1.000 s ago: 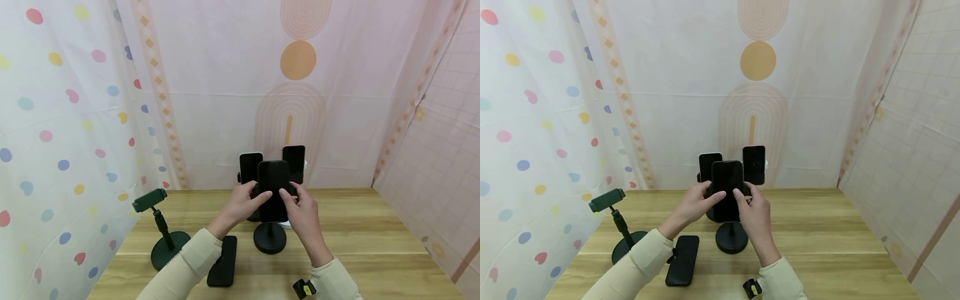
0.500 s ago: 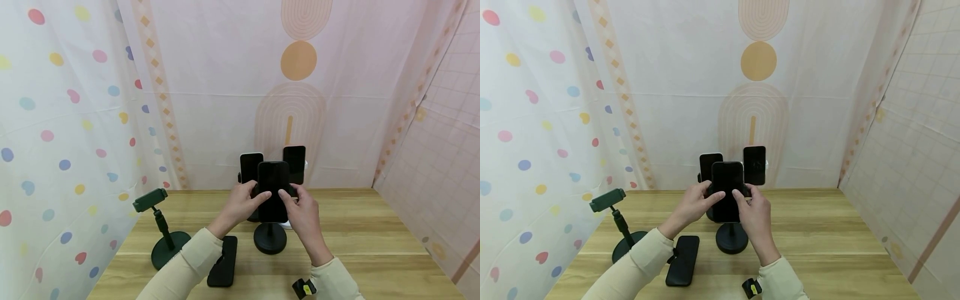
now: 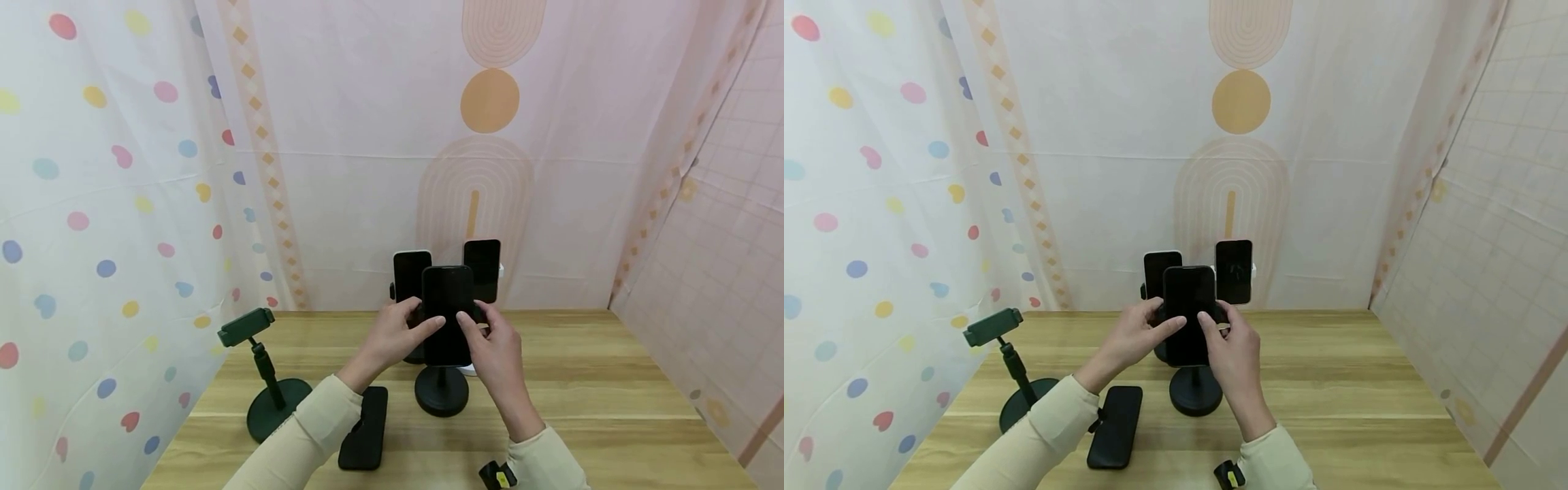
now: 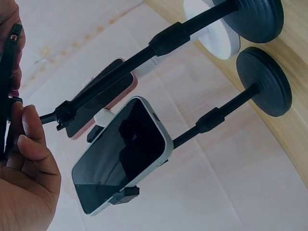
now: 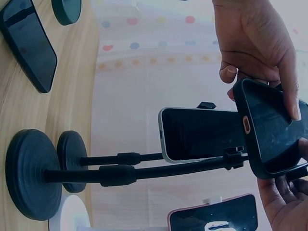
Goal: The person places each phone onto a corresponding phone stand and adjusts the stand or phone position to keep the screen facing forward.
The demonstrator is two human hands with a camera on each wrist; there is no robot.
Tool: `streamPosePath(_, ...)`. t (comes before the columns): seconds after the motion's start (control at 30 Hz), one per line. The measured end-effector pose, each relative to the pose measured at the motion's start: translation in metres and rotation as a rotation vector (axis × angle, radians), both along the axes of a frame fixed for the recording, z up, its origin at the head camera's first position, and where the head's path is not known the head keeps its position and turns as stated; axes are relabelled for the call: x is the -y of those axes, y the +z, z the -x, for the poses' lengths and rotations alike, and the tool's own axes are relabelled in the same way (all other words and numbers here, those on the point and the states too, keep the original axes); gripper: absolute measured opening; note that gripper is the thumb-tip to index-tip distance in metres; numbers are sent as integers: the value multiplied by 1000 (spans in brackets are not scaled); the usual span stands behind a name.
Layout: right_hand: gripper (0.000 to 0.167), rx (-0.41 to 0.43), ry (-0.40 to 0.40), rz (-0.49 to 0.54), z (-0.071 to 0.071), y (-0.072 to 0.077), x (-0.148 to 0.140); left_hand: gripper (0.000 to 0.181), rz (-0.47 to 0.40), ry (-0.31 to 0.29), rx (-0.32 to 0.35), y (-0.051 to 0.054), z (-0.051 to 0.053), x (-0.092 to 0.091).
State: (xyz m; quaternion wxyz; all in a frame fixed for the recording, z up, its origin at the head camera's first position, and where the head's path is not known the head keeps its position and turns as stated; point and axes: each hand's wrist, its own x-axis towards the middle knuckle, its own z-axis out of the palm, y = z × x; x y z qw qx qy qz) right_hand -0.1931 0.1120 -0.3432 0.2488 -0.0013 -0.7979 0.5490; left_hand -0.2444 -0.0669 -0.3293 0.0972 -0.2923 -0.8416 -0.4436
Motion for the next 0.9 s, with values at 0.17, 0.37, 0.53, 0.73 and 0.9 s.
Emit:
streamPosePath(0.17,46,4,19,30,-1,-3,-1,36,-8,-14,27,-4,0,2)
streamPosePath(0.37,41,2,30,48,-3,-6,-5,34,-24,-27,50,-7,-2,3)
streamPosePath(0.53,38,-2,26,59,-6,-10,-9,31,-26,-28,84,-11,-1,4)
streamPosePath(0.73,45,41,39,96,-9,-17,-12,31,-43,-52,134,-20,-3,6)
streamPosePath(0.9,45,65,39,87,-10,-26,-16,31,-16,-61,118,-26,-4,9)
